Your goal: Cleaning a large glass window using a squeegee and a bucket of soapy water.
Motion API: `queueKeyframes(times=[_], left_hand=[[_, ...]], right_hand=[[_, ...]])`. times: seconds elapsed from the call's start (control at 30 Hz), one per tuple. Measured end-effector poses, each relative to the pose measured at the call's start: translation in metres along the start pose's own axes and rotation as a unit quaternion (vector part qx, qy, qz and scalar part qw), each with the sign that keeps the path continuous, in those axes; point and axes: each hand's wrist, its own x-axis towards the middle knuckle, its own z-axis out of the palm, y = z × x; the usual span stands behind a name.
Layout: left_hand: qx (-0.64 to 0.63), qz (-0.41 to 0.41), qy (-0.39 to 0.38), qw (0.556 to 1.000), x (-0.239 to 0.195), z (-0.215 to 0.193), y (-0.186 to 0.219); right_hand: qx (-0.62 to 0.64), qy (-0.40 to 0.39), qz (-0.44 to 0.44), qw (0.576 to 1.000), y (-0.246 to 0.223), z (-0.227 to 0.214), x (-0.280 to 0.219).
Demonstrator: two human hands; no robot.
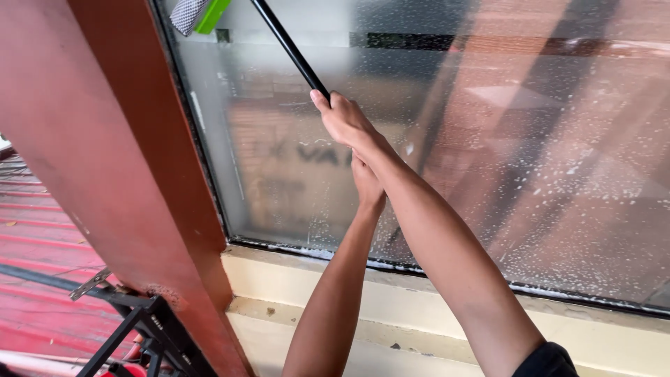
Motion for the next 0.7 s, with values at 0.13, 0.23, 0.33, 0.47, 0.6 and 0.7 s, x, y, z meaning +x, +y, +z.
queueKeyframes(times=[0.13,0.23,0.33,0.47,0.6,0.7], left_hand=[[-0.044,-0.071,-0.004,0.996,-0.006,0.026,0.000],[-0.078,-0.084,-0.006,0.993,-0.011,0.039,0.003],[-0.025,0.003,-0.038,0.999,-0.023,0.051,-0.001],[0.004,0.013,-0.032,0.999,-0.044,0.071,-0.013],[-0.002,-0.003,-0.040,0.999,-0.062,0.092,-0.043],[0.031,-0.044,-0.048,0.997,-0.078,0.105,-0.010]], right_hand=[[0.010,-0.015,0.021,1.000,0.003,-0.028,-0.012],[0.008,0.029,-0.027,0.999,0.032,-0.029,0.002],[0.022,-0.010,0.039,0.999,0.050,-0.037,-0.005],[0.031,0.004,0.008,0.999,0.062,-0.062,-0.033],[0.051,0.013,0.030,0.998,0.085,-0.077,-0.049],[0.032,0.029,0.061,0.997,0.099,-0.091,-0.057]])
